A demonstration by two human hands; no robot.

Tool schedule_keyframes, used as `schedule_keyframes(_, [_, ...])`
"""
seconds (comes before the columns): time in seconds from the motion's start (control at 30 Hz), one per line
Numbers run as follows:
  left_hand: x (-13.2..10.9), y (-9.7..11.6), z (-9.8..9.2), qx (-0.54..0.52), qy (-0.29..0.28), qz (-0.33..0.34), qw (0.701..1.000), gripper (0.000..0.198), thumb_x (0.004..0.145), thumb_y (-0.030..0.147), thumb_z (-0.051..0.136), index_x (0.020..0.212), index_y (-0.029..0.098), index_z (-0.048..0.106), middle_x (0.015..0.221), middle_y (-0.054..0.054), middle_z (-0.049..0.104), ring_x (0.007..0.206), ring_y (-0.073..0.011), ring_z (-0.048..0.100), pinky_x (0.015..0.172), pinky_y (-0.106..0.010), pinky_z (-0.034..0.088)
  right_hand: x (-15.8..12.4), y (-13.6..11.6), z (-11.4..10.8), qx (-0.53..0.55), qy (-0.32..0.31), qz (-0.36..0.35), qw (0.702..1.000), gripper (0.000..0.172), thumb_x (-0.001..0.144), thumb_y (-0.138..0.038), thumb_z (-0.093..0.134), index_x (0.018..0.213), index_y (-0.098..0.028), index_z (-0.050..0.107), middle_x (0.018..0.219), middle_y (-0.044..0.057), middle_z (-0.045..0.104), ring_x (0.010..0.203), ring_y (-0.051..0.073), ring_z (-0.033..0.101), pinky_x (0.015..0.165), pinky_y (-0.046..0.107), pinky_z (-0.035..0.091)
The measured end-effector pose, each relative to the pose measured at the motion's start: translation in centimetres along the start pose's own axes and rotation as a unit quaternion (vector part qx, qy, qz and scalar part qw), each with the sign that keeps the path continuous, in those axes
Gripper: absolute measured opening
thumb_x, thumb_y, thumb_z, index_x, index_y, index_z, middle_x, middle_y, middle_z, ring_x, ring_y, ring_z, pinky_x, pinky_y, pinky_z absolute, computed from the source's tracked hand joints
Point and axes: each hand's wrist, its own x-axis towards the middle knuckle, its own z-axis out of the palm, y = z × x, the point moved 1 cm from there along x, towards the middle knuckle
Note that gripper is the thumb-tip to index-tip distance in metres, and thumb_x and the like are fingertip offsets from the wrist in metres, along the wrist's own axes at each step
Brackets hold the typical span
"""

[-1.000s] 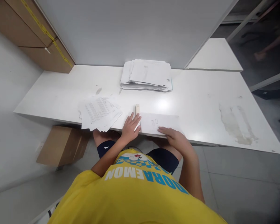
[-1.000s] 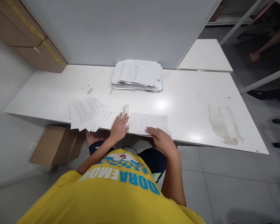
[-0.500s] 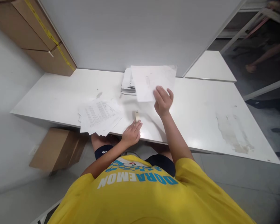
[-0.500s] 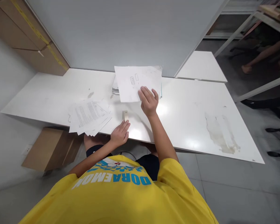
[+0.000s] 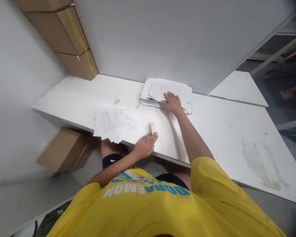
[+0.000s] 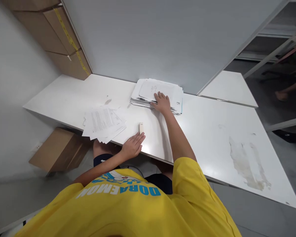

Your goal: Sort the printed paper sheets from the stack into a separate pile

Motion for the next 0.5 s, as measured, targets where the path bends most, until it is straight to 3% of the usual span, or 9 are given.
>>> schedule_keyframes(0.1, [-0.4,-1.5,-2.1,0.010,0.007,-0.031,0.999,0.054,0.100,0.027,0.037,0.152,0.014,0.043,0.155,-0.016,0.047,0.122,-0.0270,0.066,0.095,-0.041,0.054,0.1,0.2,-0.9,-0.009,0.008,0.028,1.000,0.081,0.090,-0.065,0.043,0.152,-0.014,0.041,0.162,0.022,0.032,0.149,0.039,0.029,0.116,0.062,0.025])
schedule_keyframes(0.17, [-1.4,-4.2,-4.2,0.030,0.010,-0.088,0.996,0.053,0.100,0.026,0.035,0.150,0.012,0.046,0.153,-0.019,0.048,0.106,-0.0257,0.072,0.087,-0.041,0.055,-1.0,0.0,-1.5,-0.015,0.006,0.017,1.000,0.084,0.088,-0.066,0.047,0.153,-0.013,0.040,0.164,0.022,0.028,0.152,0.040,0.023,0.118,0.062,0.020])
schedule_keyframes(0.2, [-2.1,-5.9,-5.3,0.040,0.006,-0.112,0.993,0.052,0.099,0.026,0.036,0.148,0.012,0.049,0.152,-0.019,0.051,0.106,-0.0263,0.072,0.089,-0.042,0.054,-2.1,-0.1,-1.6,-0.015,0.014,0.005,1.000,0.085,0.087,-0.065,0.048,0.153,-0.013,0.039,0.165,0.022,0.025,0.154,0.039,0.019,0.120,0.062,0.018])
schedule_keyframes(0.3, [-5.0,-11.1,-7.7,0.056,-0.007,-0.171,0.984,0.057,0.094,0.035,0.048,0.145,0.009,0.050,0.152,-0.021,0.050,0.136,-0.0339,0.055,0.108,-0.051,0.045,-7.2,0.2,-1.4,0.002,0.088,-0.006,0.996,0.077,0.090,-0.058,0.048,0.153,-0.016,0.039,0.167,0.018,0.023,0.156,0.036,0.014,0.121,0.062,0.015])
schedule_keyframes(0.4, [-7.5,-14.0,-7.8,0.043,0.037,-0.251,0.966,0.059,0.091,0.047,0.056,0.136,0.010,0.057,0.144,-0.021,0.059,0.135,-0.0334,0.055,0.110,-0.051,0.043,-12.4,1.7,0.1,0.033,0.177,0.059,0.982,0.060,0.093,-0.048,0.043,0.144,-0.017,0.051,0.161,0.019,0.035,0.154,0.037,0.022,0.118,0.065,0.020])
schedule_keyframes(0.5, [-7.9,-14.0,-6.8,0.027,0.114,-0.291,0.950,0.036,0.093,0.042,0.054,0.115,0.017,0.068,0.122,-0.015,0.073,0.118,-0.0291,0.066,0.102,-0.046,0.050,-14.7,3.7,1.5,0.045,0.239,0.140,0.960,0.053,0.094,-0.040,0.038,0.135,-0.013,0.058,0.153,0.022,0.044,0.150,0.039,0.030,0.115,0.067,0.027])
